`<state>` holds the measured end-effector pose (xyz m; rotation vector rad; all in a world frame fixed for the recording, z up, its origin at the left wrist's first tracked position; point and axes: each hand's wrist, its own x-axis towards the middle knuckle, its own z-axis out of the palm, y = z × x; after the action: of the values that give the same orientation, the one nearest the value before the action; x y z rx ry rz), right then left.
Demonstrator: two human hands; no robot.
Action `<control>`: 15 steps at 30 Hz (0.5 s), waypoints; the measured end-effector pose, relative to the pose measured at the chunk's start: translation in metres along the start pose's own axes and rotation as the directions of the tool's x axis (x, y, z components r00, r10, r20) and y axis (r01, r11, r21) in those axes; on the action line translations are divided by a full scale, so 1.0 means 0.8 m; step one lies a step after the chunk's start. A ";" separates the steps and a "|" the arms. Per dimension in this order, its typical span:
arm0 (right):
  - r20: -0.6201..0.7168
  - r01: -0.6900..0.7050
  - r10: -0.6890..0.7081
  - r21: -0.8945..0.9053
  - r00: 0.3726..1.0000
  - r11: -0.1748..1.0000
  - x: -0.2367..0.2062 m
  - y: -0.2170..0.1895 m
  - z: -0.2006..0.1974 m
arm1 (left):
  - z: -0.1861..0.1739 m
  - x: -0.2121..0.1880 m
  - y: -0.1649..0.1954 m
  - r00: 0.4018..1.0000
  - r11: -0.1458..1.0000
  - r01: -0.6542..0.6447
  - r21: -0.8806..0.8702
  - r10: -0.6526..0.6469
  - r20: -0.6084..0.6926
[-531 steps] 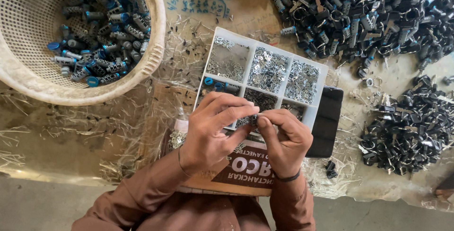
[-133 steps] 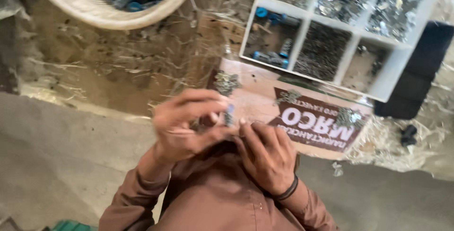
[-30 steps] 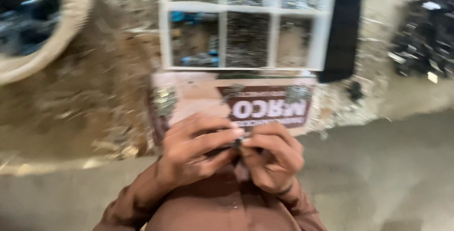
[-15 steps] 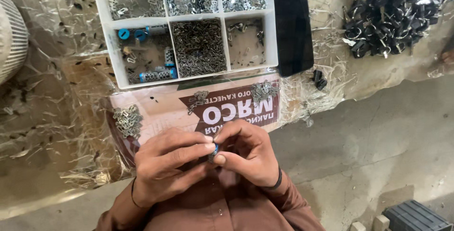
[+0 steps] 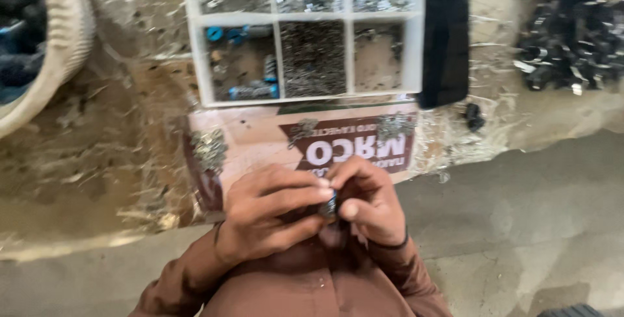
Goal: The person picks small metal clamp components from a compartment organizer box and assembles them together by hand, pressing the pieces into place, then places the finished assemblies into a plastic basket beside the work area.
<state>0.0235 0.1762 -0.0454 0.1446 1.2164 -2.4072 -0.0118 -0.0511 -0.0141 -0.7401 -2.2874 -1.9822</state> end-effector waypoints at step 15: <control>-0.091 0.222 -0.349 -0.618 0.933 0.754 -0.003 -0.008 0.028 | 0.007 -0.003 -0.005 0.991 0.987 0.019 0.158 0.002 -0.133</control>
<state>0.0252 0.1624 -0.0261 0.0002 2.1824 -2.1406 -0.0095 -0.0468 -0.0194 -0.5685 -2.3384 -1.7673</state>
